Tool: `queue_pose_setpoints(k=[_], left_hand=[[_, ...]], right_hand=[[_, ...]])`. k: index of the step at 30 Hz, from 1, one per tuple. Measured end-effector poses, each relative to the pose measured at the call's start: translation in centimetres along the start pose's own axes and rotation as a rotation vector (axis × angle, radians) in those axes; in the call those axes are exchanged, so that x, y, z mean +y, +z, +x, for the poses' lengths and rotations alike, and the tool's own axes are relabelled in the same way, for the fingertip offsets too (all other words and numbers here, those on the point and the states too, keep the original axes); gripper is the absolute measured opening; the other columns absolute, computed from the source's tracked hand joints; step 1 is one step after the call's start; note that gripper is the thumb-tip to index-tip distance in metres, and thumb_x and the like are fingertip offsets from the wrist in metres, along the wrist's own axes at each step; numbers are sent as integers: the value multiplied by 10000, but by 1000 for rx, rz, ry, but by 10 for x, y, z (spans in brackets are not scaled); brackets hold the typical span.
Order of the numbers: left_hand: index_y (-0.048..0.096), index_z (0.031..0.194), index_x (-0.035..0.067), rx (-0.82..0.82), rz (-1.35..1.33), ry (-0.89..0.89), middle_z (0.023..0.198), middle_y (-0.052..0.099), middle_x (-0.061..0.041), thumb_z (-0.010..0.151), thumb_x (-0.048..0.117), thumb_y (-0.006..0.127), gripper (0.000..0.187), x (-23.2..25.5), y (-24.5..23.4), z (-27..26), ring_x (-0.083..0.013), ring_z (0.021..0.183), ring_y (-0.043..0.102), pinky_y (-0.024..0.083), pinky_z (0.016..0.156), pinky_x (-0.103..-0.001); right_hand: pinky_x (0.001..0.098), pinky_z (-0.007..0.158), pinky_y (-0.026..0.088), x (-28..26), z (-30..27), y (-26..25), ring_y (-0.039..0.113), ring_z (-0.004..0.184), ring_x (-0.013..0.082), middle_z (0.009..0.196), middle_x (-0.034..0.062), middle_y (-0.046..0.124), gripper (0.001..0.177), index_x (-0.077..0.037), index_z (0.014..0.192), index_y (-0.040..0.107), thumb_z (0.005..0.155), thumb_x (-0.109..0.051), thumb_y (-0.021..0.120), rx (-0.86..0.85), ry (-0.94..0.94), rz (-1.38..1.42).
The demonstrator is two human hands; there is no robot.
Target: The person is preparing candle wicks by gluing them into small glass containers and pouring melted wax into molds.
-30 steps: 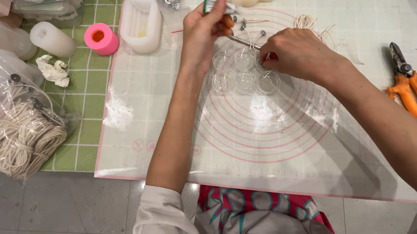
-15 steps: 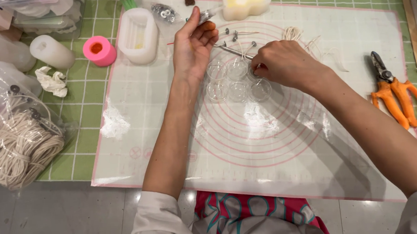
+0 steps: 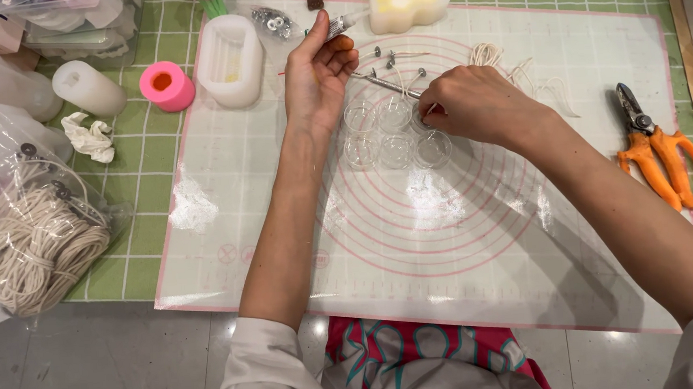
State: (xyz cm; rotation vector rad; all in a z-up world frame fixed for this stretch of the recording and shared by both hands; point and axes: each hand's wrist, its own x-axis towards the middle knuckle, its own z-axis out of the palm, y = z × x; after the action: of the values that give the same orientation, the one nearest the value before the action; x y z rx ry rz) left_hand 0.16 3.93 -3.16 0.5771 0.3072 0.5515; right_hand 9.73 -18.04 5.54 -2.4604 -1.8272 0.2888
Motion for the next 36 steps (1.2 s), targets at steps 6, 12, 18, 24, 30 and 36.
queue_pose_setpoints(k=[6, 12, 18, 24, 30, 36], left_hand=[[692, 861, 72, 5, 10, 9, 789, 719, -100, 889, 324, 777, 267, 0, -1, 2, -204, 719, 673, 557, 764, -357], [698, 866, 65, -1, 5, 14, 790, 723, -103, 892, 325, 773, 272, 1, 0, 1, -202, 718, 675, 554, 757, -357], [698, 867, 67, 7, 9, 18, 785, 721, -101, 889, 319, 774, 265, 1, 0, 1, -200, 717, 676, 558, 756, -355], [699, 872, 65, -5, 8, 31, 786, 720, -100, 885, 317, 778, 264, 1, 0, 1, -202, 721, 675, 559, 760, -358], [695, 875, 64, 7, 17, 36, 790, 722, -99, 887, 313, 776, 261, 1, 0, 1, -202, 726, 679, 562, 762, -358], [700, 879, 60, 4, 13, 34, 790, 723, -102, 893, 312, 769, 261, 3, -1, 2, -200, 719, 678, 562, 753, -356]], right_hand=[[422, 708, 552, -1, -2, -1, 699, 755, 293, 829, 93, 754, 102, -106, 885, 791, 834, -114, 703, 12, -8, 4], [412, 712, 551, -4, -1, -7, 700, 737, 282, 796, 89, 752, 90, -94, 869, 779, 849, -118, 694, -49, 34, 28], [400, 718, 561, -11, 0, -15, 711, 722, 265, 807, 73, 763, 101, -108, 892, 784, 858, -129, 691, -104, 97, 53], [390, 751, 567, -8, 0, -15, 718, 755, 251, 829, 71, 770, 110, -111, 916, 791, 863, -138, 699, -107, 94, 62], [366, 805, 577, -5, -1, -17, 745, 812, 212, 878, 42, 788, 141, -119, 955, 805, 863, -201, 737, -92, 93, 90], [372, 768, 574, -13, -7, -42, 737, 761, 228, 864, 81, 785, 206, -125, 1021, 801, 882, -274, 765, -80, 98, 121]])
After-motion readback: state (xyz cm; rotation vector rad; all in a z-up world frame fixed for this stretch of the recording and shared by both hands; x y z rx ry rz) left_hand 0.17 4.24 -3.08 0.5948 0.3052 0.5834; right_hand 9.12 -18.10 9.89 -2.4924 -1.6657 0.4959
